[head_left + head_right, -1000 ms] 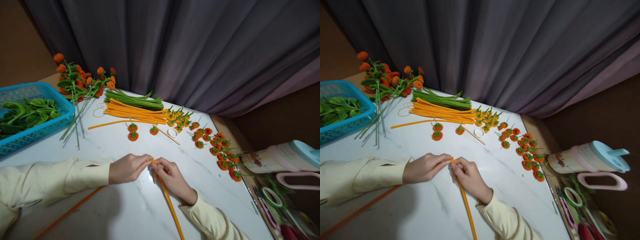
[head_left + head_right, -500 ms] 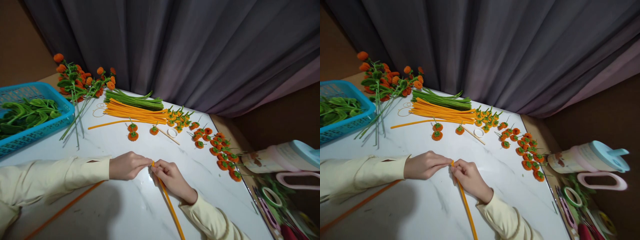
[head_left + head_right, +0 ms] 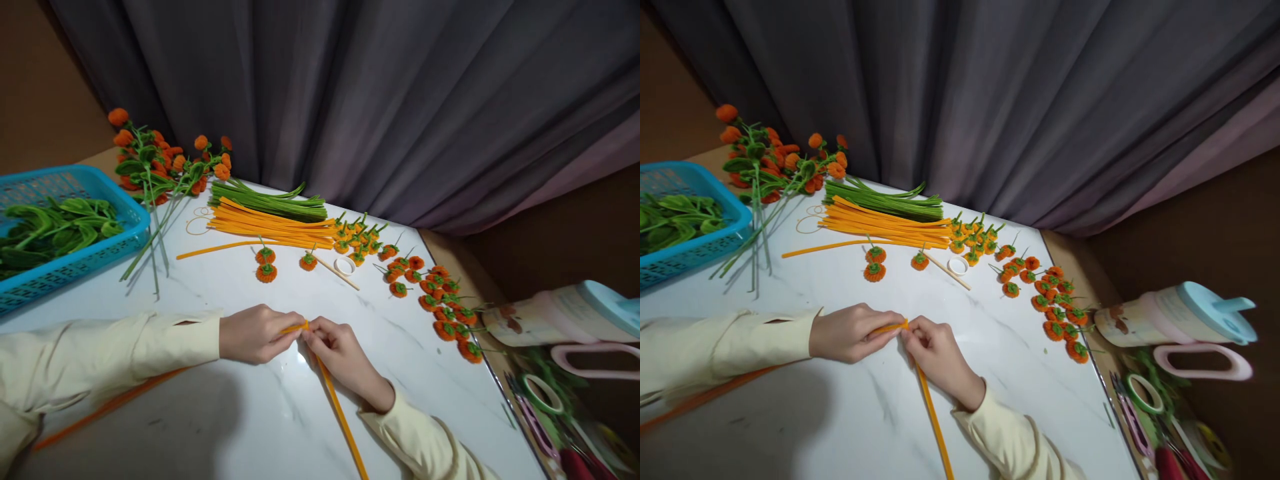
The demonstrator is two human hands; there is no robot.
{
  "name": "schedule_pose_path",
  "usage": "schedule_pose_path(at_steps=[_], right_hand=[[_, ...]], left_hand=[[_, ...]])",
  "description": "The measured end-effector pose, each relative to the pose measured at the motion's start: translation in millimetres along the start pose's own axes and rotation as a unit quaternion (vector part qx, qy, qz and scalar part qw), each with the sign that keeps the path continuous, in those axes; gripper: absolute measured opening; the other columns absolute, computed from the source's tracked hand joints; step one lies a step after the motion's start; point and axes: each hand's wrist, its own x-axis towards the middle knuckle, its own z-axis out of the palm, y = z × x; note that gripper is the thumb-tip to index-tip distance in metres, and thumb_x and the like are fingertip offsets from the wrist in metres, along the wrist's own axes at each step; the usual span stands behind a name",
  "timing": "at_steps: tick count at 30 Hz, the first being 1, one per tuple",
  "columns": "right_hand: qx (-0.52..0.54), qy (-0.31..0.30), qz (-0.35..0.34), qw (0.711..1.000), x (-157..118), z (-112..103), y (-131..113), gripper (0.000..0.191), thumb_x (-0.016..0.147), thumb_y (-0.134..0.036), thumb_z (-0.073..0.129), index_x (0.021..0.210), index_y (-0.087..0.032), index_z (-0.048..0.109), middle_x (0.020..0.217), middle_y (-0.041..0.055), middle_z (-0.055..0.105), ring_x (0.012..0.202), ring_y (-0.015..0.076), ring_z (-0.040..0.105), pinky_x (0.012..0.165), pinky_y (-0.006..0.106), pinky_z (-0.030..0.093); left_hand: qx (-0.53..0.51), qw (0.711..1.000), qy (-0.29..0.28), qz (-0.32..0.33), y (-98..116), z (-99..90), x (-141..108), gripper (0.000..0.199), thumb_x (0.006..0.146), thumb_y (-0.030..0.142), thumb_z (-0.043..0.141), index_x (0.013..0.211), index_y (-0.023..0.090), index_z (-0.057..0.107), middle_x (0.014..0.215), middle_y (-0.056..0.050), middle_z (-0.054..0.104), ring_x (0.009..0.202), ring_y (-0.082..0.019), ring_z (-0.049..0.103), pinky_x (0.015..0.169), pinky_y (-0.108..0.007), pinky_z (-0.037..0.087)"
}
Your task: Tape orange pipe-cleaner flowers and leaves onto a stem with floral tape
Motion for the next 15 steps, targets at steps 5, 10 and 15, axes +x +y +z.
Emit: schedule_pose_path(at_steps=[5, 10, 15], right_hand=[[0.005, 0.006, -0.003, 1.0, 0.1, 0.0, 1.0, 0.022, 0.086, -0.037, 0.047, 0.079, -0.017, 0.053, 0.048, -0.0045, 0.049, 0.042, 0.0093, 0.041, 0.045, 0.02, 0.034], [0.007, 0.009, -0.006, 1.0, -0.3, -0.1, 1.7, 0.02, 0.088, -0.037, 0.046, 0.084, -0.018, 0.051, 0.047, -0.0059, 0.047, 0.041, 0.0091, 0.039, 0.044, 0.02, 0.033], [-0.003, 0.015, -0.022, 1.0, -0.4, -0.4, 1.0, 0.021, 0.088, -0.036, 0.046, 0.085, -0.017, 0.054, 0.046, -0.0067, 0.043, 0.041, 0.0086, 0.038, 0.044, 0.02, 0.032]], left_hand=[[0.013, 1.0, 0.013, -0.011, -0.7, 2.1, -1.5, 0.023, 0.093, 0.022, 0.03, 0.104, 0.014, 0.049, 0.081, -0.003, 0.065, 0.055, -0.012, 0.061, 0.05, -0.022, 0.041], [0.023, 0.998, 0.047, -0.024, 0.0, 3.9, -1.5, 0.025, 0.094, 0.024, 0.03, 0.106, 0.015, 0.049, 0.087, -0.004, 0.066, 0.058, -0.01, 0.063, 0.054, -0.02, 0.045], [0.082, 0.992, 0.086, 0.032, -2.8, 7.6, -3.0, 0.028, 0.094, 0.021, 0.027, 0.109, 0.015, 0.05, 0.089, -0.007, 0.067, 0.064, -0.011, 0.064, 0.056, -0.019, 0.048]])
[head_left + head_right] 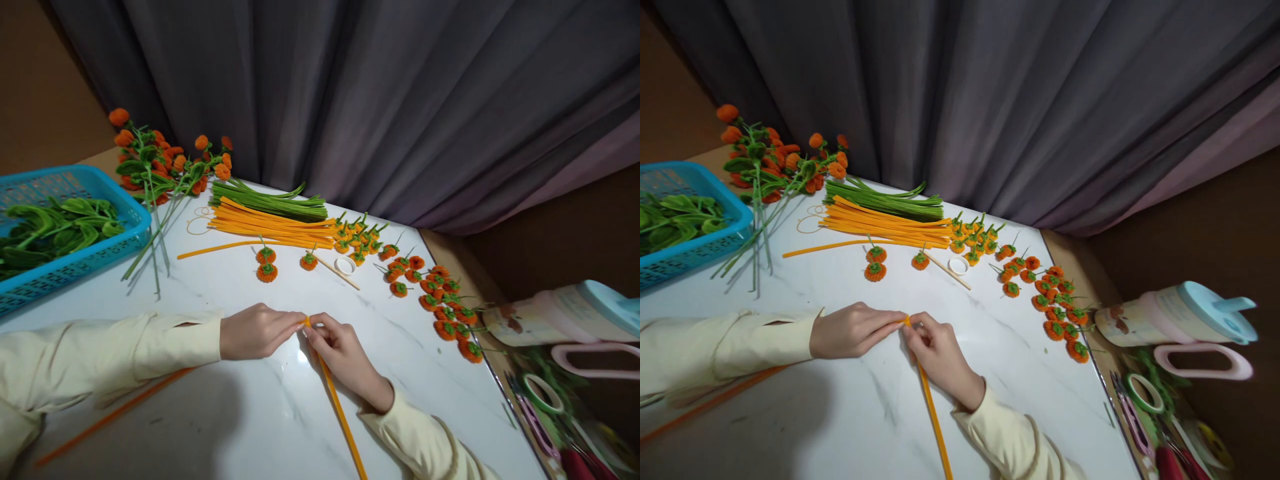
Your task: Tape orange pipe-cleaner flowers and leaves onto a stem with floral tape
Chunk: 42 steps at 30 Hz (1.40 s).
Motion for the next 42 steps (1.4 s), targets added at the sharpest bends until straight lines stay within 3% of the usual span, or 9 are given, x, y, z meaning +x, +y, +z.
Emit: schedule_pose_path(at_steps=[6, 12, 18, 22, 26, 30, 35, 42], right_hand=[[-0.03, 0.013, -0.02, 0.999, -0.4, 0.6, 0.2, 0.021, 0.088, -0.034, 0.044, 0.084, -0.017, 0.056, 0.047, -0.0054, 0.045, 0.041, 0.009, 0.038, 0.042, 0.02, 0.031], [-0.034, 0.014, -0.022, 0.999, -1.9, 1.4, 0.8, 0.021, 0.088, -0.032, 0.044, 0.078, -0.018, 0.055, 0.049, -0.0041, 0.047, 0.043, 0.0097, 0.04, 0.045, 0.02, 0.033], [-0.04, 0.006, -0.01, 0.999, -1.8, 1.2, 1.7, 0.023, 0.087, -0.034, 0.046, 0.077, -0.017, 0.058, 0.046, -0.0041, 0.047, 0.041, 0.0095, 0.038, 0.043, 0.02, 0.032], [-0.049, -0.009, -0.021, 0.999, -1.8, 1.3, 2.6, 0.023, 0.087, -0.032, 0.046, 0.077, -0.016, 0.059, 0.046, -0.0045, 0.046, 0.041, 0.0088, 0.035, 0.043, 0.021, 0.03], [-0.069, -0.012, -0.035, 0.997, -2.3, 1.7, 1.1, 0.021, 0.086, -0.029, 0.048, 0.074, -0.016, 0.059, 0.047, -0.0046, 0.045, 0.042, 0.0084, 0.033, 0.043, 0.021, 0.028], [-0.072, -0.018, -0.037, 0.997, -2.4, 1.6, -0.3, 0.02, 0.085, -0.028, 0.049, 0.073, -0.015, 0.06, 0.048, -0.0043, 0.046, 0.042, 0.0079, 0.033, 0.043, 0.021, 0.028], [-0.06, -0.018, -0.033, 0.997, -2.5, 0.6, 1.6, 0.02, 0.085, -0.028, 0.051, 0.073, -0.014, 0.06, 0.049, -0.0039, 0.047, 0.042, 0.0074, 0.034, 0.042, 0.02, 0.028], [-0.025, -0.027, -0.014, 0.999, -1.1, -1.6, 3.1, 0.022, 0.085, -0.031, 0.051, 0.074, -0.013, 0.059, 0.048, -0.0037, 0.048, 0.041, 0.0066, 0.036, 0.04, 0.018, 0.029]], left_hand=[[0.109, 0.99, -0.01, 0.087, -1.5, -1.9, -2.2, 0.033, 0.087, 0.006, 0.029, 0.117, 0.006, 0.041, 0.064, -0.002, 0.061, 0.051, -0.014, 0.058, 0.041, -0.024, 0.041], [0.141, 0.982, -0.066, 0.102, -2.6, -6.0, -1.3, 0.044, 0.078, -0.002, 0.026, 0.12, 0.004, 0.037, 0.066, -0.002, 0.058, 0.049, -0.014, 0.053, 0.039, -0.027, 0.037], [0.112, 0.983, -0.13, 0.07, 0.3, -11.1, -0.5, 0.049, 0.073, -0.001, 0.031, 0.121, 0.009, 0.037, 0.071, -0.003, 0.06, 0.051, -0.016, 0.054, 0.041, -0.027, 0.037], [0.076, 0.979, -0.186, 0.035, 7.5, -24.2, 7.4, 0.036, 0.074, 0.0, 0.036, 0.105, 0.011, 0.049, 0.071, -0.004, 0.063, 0.051, -0.017, 0.056, 0.043, -0.028, 0.035], [-0.023, 0.972, -0.234, -0.019, 9.3, -36.2, 16.5, 0.023, 0.083, 0.006, 0.037, 0.093, 0.013, 0.056, 0.068, -0.004, 0.064, 0.055, -0.018, 0.059, 0.047, -0.026, 0.035], [-0.107, 0.964, -0.239, -0.042, 4.0, -41.0, 20.5, 0.022, 0.088, 0.013, 0.037, 0.094, 0.015, 0.058, 0.068, -0.004, 0.065, 0.058, -0.016, 0.06, 0.05, -0.023, 0.036], [-0.147, 0.954, -0.257, -0.04, -2.3, -45.5, 22.5, 0.023, 0.089, 0.015, 0.037, 0.093, 0.016, 0.06, 0.064, -0.003, 0.063, 0.055, -0.014, 0.058, 0.051, -0.021, 0.035], [-0.155, 0.95, -0.261, -0.071, -2.9, -45.3, 24.7, 0.026, 0.091, 0.019, 0.037, 0.1, 0.018, 0.06, 0.072, -0.003, 0.067, 0.062, -0.014, 0.061, 0.056, -0.021, 0.038]])
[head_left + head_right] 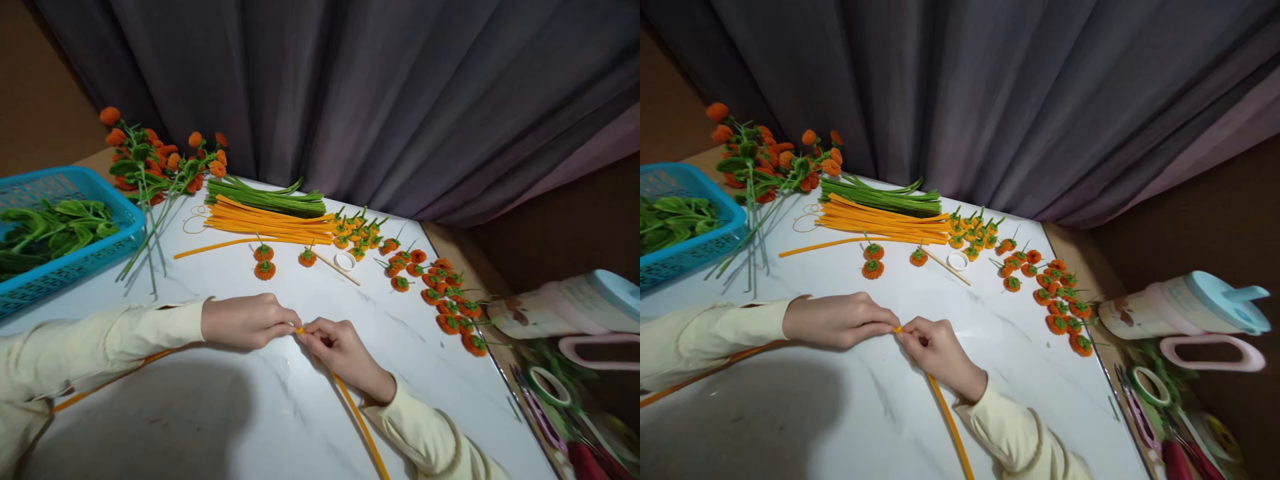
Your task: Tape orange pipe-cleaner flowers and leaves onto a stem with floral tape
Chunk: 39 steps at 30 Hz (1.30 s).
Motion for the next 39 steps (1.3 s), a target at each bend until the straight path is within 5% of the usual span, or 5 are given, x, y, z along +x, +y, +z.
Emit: schedule_pose_path(at_steps=[6, 11, 18, 25, 39], right_hand=[[0.032, -0.004, 0.01, 0.999, 1.2, -2.4, -2.4, 0.022, 0.086, -0.031, 0.049, 0.075, -0.014, 0.058, 0.047, -0.0035, 0.049, 0.041, 0.0066, 0.036, 0.042, 0.018, 0.03], [0.041, -0.002, 0.011, 0.999, 0.7, -2.7, -3.2, 0.023, 0.085, -0.034, 0.05, 0.076, -0.014, 0.058, 0.047, -0.0035, 0.05, 0.04, 0.0067, 0.036, 0.041, 0.018, 0.029], [0.067, 0.016, -0.017, 0.997, 1.6, 0.3, 1.0, 0.019, 0.081, -0.032, 0.056, 0.091, -0.016, 0.053, 0.051, -0.0083, 0.039, 0.044, 0.007, 0.035, 0.044, 0.019, 0.031], [0.091, 0.007, -0.046, 0.995, 1.8, 2.2, 7.7, 0.03, 0.083, -0.023, 0.055, 0.108, -0.021, 0.039, 0.08, -0.0013, 0.054, 0.05, 0.0061, 0.041, 0.045, 0.018, 0.034], [0.037, 0.024, -0.097, 0.994, -3.5, 1.7, 7.5, 0.025, 0.087, -0.023, 0.052, 0.108, -0.021, 0.039, 0.077, -0.0001, 0.059, 0.058, 0.0091, 0.048, 0.051, 0.019, 0.037]], left_hand=[[0.088, 0.992, 0.08, 0.039, -0.5, 13.2, 0.4, 0.028, 0.093, 0.021, 0.031, 0.102, 0.015, 0.057, 0.083, -0.006, 0.065, 0.07, -0.015, 0.06, 0.06, -0.022, 0.041], [0.141, 0.985, 0.084, 0.05, 1.1, 20.7, -2.0, 0.028, 0.093, 0.018, 0.03, 0.103, 0.012, 0.056, 0.082, -0.007, 0.063, 0.067, -0.016, 0.058, 0.058, -0.025, 0.041], [0.1, 0.992, 0.077, 0.024, -1.2, 20.0, -1.8, 0.027, 0.091, 0.017, 0.032, 0.095, 0.012, 0.058, 0.077, -0.006, 0.062, 0.064, -0.015, 0.058, 0.056, -0.024, 0.039], [0.002, 0.995, 0.096, 0.005, 2.6, 13.9, 1.4, 0.024, 0.09, 0.018, 0.037, 0.09, 0.014, 0.06, 0.075, -0.005, 0.064, 0.065, -0.014, 0.059, 0.059, -0.021, 0.039], [-0.096, 0.992, 0.069, 0.039, -9.2, 12.0, 3.3, 0.021, 0.087, 0.017, 0.041, 0.084, 0.011, 0.062, 0.061, -0.003, 0.062, 0.053, -0.009, 0.053, 0.054, -0.017, 0.039]])
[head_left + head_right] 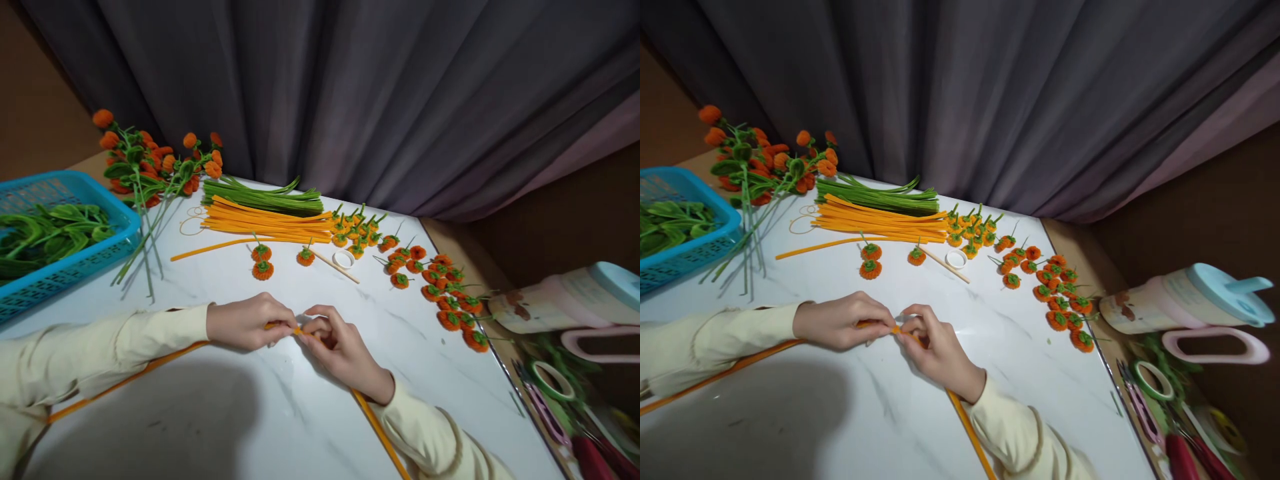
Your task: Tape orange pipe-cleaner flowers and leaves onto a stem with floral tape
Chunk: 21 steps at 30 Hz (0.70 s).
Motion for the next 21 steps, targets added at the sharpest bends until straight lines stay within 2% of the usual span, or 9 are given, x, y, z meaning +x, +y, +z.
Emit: schedule_pose_path(at_steps=[9, 21], right_hand=[[0.007, -0.01, 0.005, 1.0, -0.1, 0.0, -1.8, 0.023, 0.088, -0.028, 0.05, 0.107, -0.02, 0.04, 0.078, 0.0031, 0.064, 0.061, 0.0109, 0.053, 0.055, 0.021, 0.041], [0.047, -0.001, 0.027, 0.999, 1.5, -2.4, -5.3, 0.023, 0.084, -0.027, 0.056, 0.102, -0.019, 0.044, 0.075, 0.0027, 0.066, 0.053, 0.0088, 0.048, 0.051, 0.02, 0.039]], left_hand=[[-0.06, 0.998, 0.0, 0.03, -5.1, -2.0, 0.9, 0.018, 0.084, 0.016, 0.047, 0.086, 0.01, 0.063, 0.056, -0.003, 0.064, 0.048, -0.008, 0.052, 0.05, -0.015, 0.039], [-0.1, 0.995, 0.006, 0.004, -5.1, 0.7, -0.4, 0.021, 0.085, 0.019, 0.048, 0.087, 0.008, 0.065, 0.055, -0.004, 0.064, 0.044, -0.006, 0.045, 0.046, -0.014, 0.035]])
